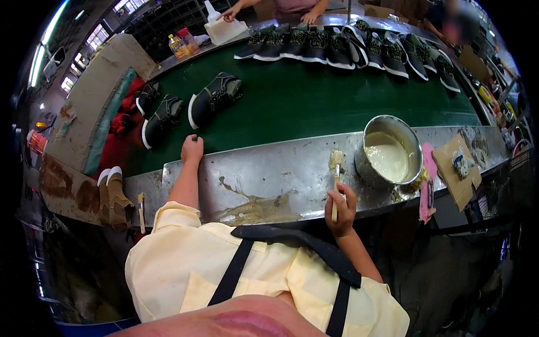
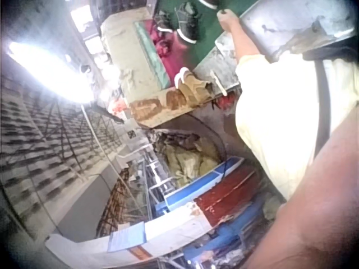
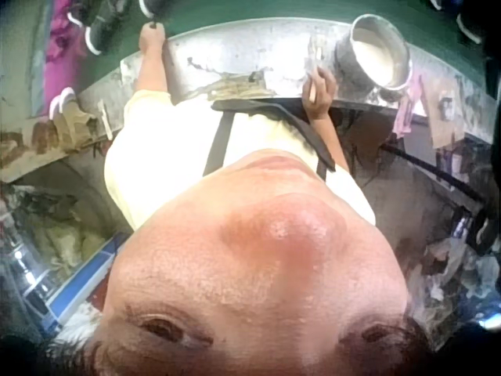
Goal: The person applies glue to the bottom of shoes using a brush and then places the shoes back onto the conveyor belt.
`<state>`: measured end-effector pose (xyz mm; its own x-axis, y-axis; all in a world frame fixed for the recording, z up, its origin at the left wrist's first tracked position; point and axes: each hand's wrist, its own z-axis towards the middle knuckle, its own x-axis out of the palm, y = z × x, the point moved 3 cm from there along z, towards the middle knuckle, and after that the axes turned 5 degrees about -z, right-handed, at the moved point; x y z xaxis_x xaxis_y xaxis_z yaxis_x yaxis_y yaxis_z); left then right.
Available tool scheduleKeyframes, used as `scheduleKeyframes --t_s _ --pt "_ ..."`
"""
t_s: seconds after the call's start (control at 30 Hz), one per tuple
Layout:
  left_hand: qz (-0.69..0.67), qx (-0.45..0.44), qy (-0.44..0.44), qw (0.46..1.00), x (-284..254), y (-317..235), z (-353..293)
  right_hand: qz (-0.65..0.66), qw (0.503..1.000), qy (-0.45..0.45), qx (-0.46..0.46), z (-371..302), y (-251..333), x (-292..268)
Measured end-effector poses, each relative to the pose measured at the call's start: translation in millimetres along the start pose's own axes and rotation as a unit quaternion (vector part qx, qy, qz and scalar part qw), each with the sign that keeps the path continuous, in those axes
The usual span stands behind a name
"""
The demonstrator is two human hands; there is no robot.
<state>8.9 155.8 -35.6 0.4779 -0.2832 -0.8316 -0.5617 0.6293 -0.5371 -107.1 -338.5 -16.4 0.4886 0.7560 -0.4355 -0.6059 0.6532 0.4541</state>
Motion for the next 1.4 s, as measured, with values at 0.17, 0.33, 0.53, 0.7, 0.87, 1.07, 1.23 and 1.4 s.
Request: scheduleKeyframes --t_s 0.17,0.33,0.53,0.7,0.87,1.07,1.23,1.4 --pt "-0.002 0.003 0.000 1.000 3 2 2 0.000 1.000 0.004 0.000 -1 -1 0" --pt "0.004 -0.001 0.005 1.000 1 0 0 0.004 1.000 0.004 0.005 -3 -3 2" --pt "0.008 -0.004 0.010 1.000 -1 -4 -1 0.003 1.000 0.005 0.000 0 -2 2" --pt "0.006 -0.003 0.013 1.000 -1 -2 0 0.004 1.000 0.009 0.003 0 -1 2" --pt "0.006 -0.003 0.014 1.000 -3 -5 -2 0.004 1.000 0.010 0.004 -1 -3 3" --pt "0.004 0.001 0.013 1.000 1 -4 0 -0.003 1.000 0.013 0.002 -4 -6 3" --pt "0.004 0.002 0.018 1.000 1 -7 0 -0.002 1.000 0.014 0.002 -2 -5 2" --pt "0.000 -0.003 0.036 0.999 9 12 9 0.004 1.000 0.018 0.009 -2 -3 6"
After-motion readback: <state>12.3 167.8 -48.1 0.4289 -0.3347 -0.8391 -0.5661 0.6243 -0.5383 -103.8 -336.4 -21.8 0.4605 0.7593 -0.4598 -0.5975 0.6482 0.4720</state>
